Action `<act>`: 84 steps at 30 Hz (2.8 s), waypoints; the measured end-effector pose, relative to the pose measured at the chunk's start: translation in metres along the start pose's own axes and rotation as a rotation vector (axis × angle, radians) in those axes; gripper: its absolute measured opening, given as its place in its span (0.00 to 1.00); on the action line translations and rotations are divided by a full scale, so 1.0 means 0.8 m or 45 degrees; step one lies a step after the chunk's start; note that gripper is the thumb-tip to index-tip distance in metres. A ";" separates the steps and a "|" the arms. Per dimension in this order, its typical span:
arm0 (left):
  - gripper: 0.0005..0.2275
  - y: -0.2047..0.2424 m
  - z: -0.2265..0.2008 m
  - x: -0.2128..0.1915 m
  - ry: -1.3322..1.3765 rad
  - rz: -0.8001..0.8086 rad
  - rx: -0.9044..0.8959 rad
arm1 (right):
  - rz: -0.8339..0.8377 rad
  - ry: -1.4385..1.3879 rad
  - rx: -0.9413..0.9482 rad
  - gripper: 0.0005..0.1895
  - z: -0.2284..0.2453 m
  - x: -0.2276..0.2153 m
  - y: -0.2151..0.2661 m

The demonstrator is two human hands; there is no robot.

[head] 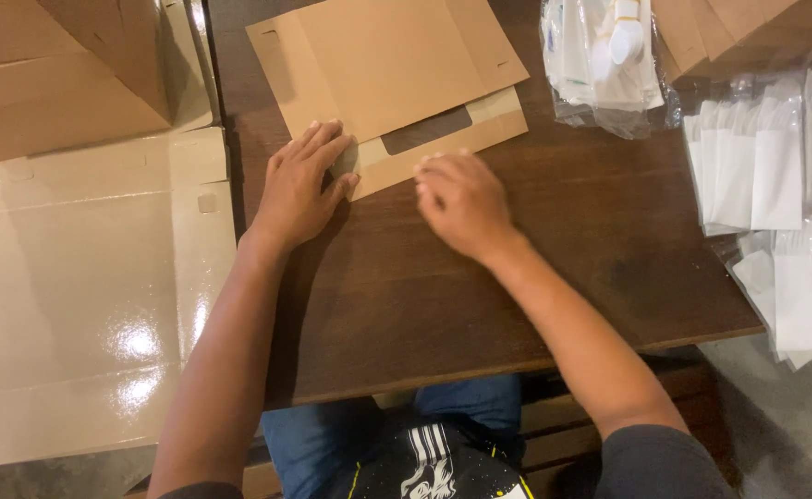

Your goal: The person assembles flat cardboard boxes by folding side flaps and tucking tabs into slots. They handle multiple boxes one at a time, aligning edges and pressing flaps to form the box shape. The process is repeated for several units on a wooden table.

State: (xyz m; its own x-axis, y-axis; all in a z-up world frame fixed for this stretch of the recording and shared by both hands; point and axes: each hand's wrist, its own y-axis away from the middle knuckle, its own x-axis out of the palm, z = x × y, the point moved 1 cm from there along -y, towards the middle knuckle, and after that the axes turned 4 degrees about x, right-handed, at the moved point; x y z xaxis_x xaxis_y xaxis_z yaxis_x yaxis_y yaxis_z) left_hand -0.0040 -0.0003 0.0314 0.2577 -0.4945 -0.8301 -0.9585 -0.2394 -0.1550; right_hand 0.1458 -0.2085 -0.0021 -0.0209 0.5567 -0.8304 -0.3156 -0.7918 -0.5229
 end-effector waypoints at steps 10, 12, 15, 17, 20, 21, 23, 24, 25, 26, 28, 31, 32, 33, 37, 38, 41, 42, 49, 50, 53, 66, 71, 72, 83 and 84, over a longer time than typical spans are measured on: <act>0.27 -0.003 -0.019 0.010 -0.055 -0.039 -0.094 | -0.124 0.223 0.329 0.08 -0.110 -0.046 0.019; 0.30 -0.001 -0.023 0.008 -0.076 -0.034 -0.118 | -0.140 0.176 0.386 0.09 -0.116 -0.043 0.024; 0.37 0.001 -0.033 0.001 -0.071 -0.029 -0.149 | -0.185 0.182 0.421 0.11 -0.121 -0.036 0.028; 0.40 -0.002 -0.038 0.000 -0.042 -0.079 -0.127 | -0.178 0.171 0.422 0.13 -0.123 -0.036 0.028; 0.35 -0.011 -0.013 0.012 -0.073 -0.103 -0.135 | -0.152 0.123 0.439 0.15 -0.126 -0.035 0.032; 0.35 -0.018 -0.008 0.010 -0.079 -0.103 -0.130 | -0.160 0.122 0.441 0.15 -0.127 -0.039 0.027; 0.31 -0.020 0.000 0.011 -0.331 -0.136 -0.056 | -0.099 0.051 0.533 0.15 -0.121 -0.041 0.029; 0.31 -0.026 0.019 0.018 -0.330 -0.127 -0.054 | -0.096 0.050 0.541 0.15 -0.122 -0.040 0.031; 0.25 -0.033 0.036 0.025 -0.550 -0.155 0.078 | -0.098 0.078 0.530 0.15 -0.123 -0.040 0.032; 0.20 -0.044 0.053 0.030 -0.770 -0.190 0.216 | -0.108 0.109 0.515 0.15 -0.125 -0.040 0.031; 0.12 -0.054 0.114 0.050 -0.803 -0.175 0.260 | -0.096 0.107 0.527 0.15 -0.124 -0.040 0.030; 0.06 -0.051 0.091 0.028 -0.870 -0.140 0.266 | -0.076 0.079 0.553 0.15 -0.121 -0.043 0.028; 0.06 -0.047 0.066 0.012 -0.904 -0.122 0.232 | -0.068 0.057 0.569 0.16 -0.119 -0.043 0.027; 0.06 -0.044 0.046 -0.002 -0.907 -0.121 0.237 | -0.072 0.057 0.573 0.16 -0.122 -0.043 0.027; 0.14 -0.027 -0.029 -0.043 -0.552 0.002 -0.034 | -0.043 0.006 0.542 0.16 -0.115 -0.051 0.028; 0.16 -0.025 -0.046 -0.052 -0.427 0.023 -0.079 | -0.072 0.003 0.477 0.15 -0.111 -0.057 0.025; 0.16 -0.012 -0.051 -0.063 -0.279 -0.020 -0.065 | -0.088 -0.035 0.492 0.17 -0.108 -0.055 0.027; 0.16 -0.008 -0.056 -0.067 -0.280 -0.024 -0.067 | -0.089 -0.036 0.488 0.17 -0.106 -0.058 0.027; 0.12 0.024 -0.088 -0.103 -0.092 -0.092 -0.299 | 0.064 -0.308 0.722 0.26 -0.077 -0.080 0.017; 0.15 0.028 -0.091 -0.108 -0.061 -0.118 -0.330 | 0.056 -0.366 0.748 0.27 -0.072 -0.086 0.015; 0.20 0.039 -0.089 -0.114 0.027 -0.196 -0.329 | 0.073 -0.386 0.794 0.28 -0.063 -0.093 0.014; 0.22 0.078 -0.090 -0.131 0.197 -0.304 -0.280 | 0.105 -0.539 1.119 0.39 -0.041 -0.138 0.001; 0.12 0.088 -0.098 -0.129 0.365 -0.346 -0.310 | 0.585 -0.402 1.239 0.51 -0.007 -0.179 -0.016; 0.12 0.091 -0.093 -0.126 0.365 -0.349 -0.315 | 0.590 -0.403 1.234 0.51 -0.007 -0.180 -0.014; 0.13 0.096 -0.100 -0.145 0.580 -0.402 -0.433 | 0.151 -0.562 1.001 0.31 -0.030 -0.184 0.001; 0.13 0.097 -0.100 -0.145 0.581 -0.402 -0.437 | 0.154 -0.563 1.001 0.31 -0.041 -0.181 0.005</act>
State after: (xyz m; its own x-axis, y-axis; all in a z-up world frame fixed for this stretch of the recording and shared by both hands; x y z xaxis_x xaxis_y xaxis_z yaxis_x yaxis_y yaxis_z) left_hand -0.0982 -0.0286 0.1588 0.6190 -0.6435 -0.4502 -0.7541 -0.6471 -0.1120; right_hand 0.1787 -0.3004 0.1098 -0.4070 0.6547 -0.6370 -0.8401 -0.5421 -0.0205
